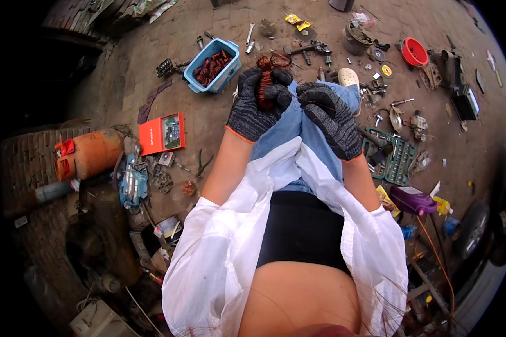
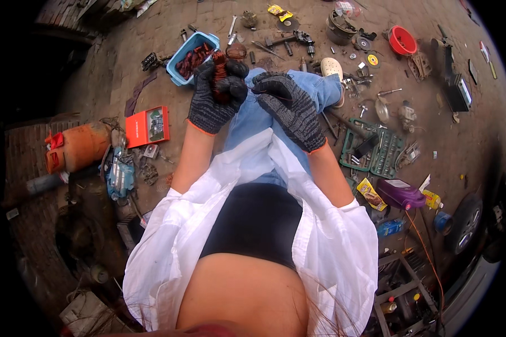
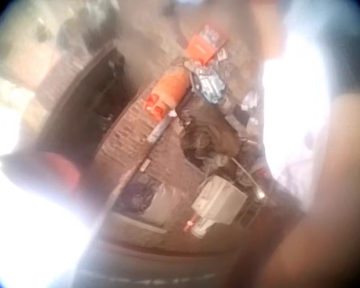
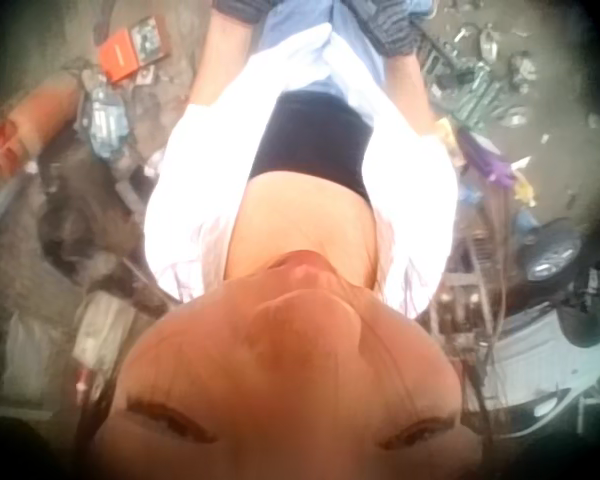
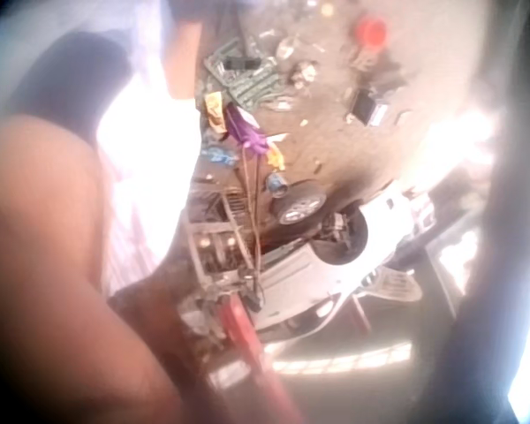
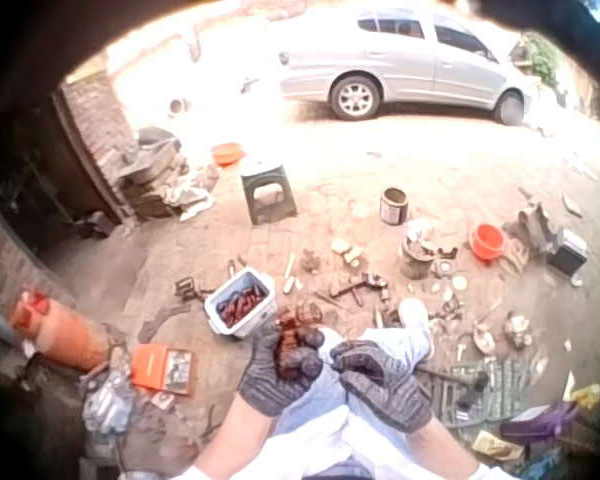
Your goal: The person sits on the floor and winds a copper wire around a cylindrical core held in the left hand. The right hand repeatedly wraps the wire around the core to form a coil.
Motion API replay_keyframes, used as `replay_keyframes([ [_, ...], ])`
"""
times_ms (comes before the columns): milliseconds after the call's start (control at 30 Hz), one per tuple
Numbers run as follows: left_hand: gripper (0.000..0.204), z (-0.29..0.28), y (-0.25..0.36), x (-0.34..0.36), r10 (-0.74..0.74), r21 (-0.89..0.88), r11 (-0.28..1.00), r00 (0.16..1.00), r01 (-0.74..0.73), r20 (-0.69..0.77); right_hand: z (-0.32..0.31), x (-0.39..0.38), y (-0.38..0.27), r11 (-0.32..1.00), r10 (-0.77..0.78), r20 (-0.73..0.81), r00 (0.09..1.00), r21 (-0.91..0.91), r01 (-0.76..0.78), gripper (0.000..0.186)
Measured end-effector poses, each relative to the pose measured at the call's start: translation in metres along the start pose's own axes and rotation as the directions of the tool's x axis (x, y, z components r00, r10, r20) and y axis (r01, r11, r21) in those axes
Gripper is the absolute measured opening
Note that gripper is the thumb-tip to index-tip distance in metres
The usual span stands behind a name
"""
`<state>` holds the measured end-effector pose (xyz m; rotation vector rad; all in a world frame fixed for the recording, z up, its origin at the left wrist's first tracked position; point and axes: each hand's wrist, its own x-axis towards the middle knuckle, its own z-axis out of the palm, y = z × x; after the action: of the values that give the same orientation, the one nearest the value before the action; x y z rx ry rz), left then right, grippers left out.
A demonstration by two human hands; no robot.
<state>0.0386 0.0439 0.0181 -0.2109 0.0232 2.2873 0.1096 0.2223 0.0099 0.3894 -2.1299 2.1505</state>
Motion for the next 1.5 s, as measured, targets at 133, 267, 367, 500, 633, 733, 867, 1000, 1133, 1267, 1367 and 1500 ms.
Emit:
replay_keyframes([
  [133, 0.031, -0.001, 0.008, -0.005, 0.120, 0.063, 0.991, 0.993, -0.118, -0.019, -0.001, -0.001, -0.005, 0.839, 0.173, -0.051, 0.984, 0.531, -0.120, 0.017],
  [267, 0.032, 0.004, 0.015, -0.012, 0.192, 0.197, 0.961, 0.981, -0.195, 0.034, -0.004, -0.011, -0.001, 0.476, 0.293, 0.012, 0.956, 0.865, -0.157, 0.011],
  [367, 0.032, 0.010, 0.014, -0.016, 0.252, 0.358, 0.898, 0.966, -0.254, 0.053, -0.018, -0.016, 0.002, 0.600, 0.287, -0.018, 0.958, 0.783, -0.165, 0.012],
  [500, 0.032, 0.015, 0.013, -0.021, 0.251, 0.423, 0.866, 0.963, -0.268, 0.096, -0.031, -0.014, -0.012, 0.750, 0.317, -0.005, 0.949, 0.614, -0.247, 0.016],
  [633, 0.032, 0.012, 0.014, -0.021, 0.187, 0.372, 0.905, 0.978, -0.209, 0.095, -0.040, -0.008, -0.021, 0.652, 0.358, 0.110, 0.927, 0.681, -0.333, 0.021],
  [733, 0.032, 0.012, 0.013, -0.021, 0.194, 0.419, 0.882, 0.976, -0.216, 0.096, -0.037, -0.007, -0.016, 0.841, 0.259, -0.002, 0.966, 0.493, -0.224, 0.022],
  [867, 0.033, 0.009, 0.016, -0.024, 0.188, 0.400, 0.893, 0.978, -0.207, 0.087, -0.039, -0.008, -0.006, 0.941, 0.210, 0.063, 0.976, 0.259, -0.219, 0.018],
  [1000, 0.033, 0.003, 0.022, -0.023, 0.187, 0.320, 0.925, 0.979, -0.202, 0.079, -0.041, 0.002, -0.033, 0.858, 0.414, 0.196, 0.889, 0.242, -0.453, 0.023],
  [1133, 0.033, 0.002, 0.027, -0.023, 0.296, 0.242, 0.921, 0.952, -0.305, 0.075, -0.026, 0.007, -0.034, 0.953, 0.229, 0.034, 0.973, -0.214, -0.216, 0.031],
  [1267, 0.041, 0.008, 0.034, -0.005, 0.329, 0.134, 0.930, 0.939, -0.341, 0.104, -0.023, -0.004, -0.085, 0.440, 0.377, 0.231, 0.897, -0.897, 0.046, 0.034],
  [1367, 0.045, 0.010, 0.028, -0.004, 0.388, 0.315, 0.851, 0.907, -0.420, 0.160, 0.021, 0.011, -0.147, 0.470, 0.415, 0.506, 0.756, -0.831, 0.298, 0.037],
  [1500, 0.050, 0.018, 0.012, -0.015, 0.564, 0.512, 0.667, 0.816, -0.542, 0.130, 0.056, 0.013, -0.201, 0.795, 0.073, 0.787, 0.613, -0.418, 0.441, 0.036],
])
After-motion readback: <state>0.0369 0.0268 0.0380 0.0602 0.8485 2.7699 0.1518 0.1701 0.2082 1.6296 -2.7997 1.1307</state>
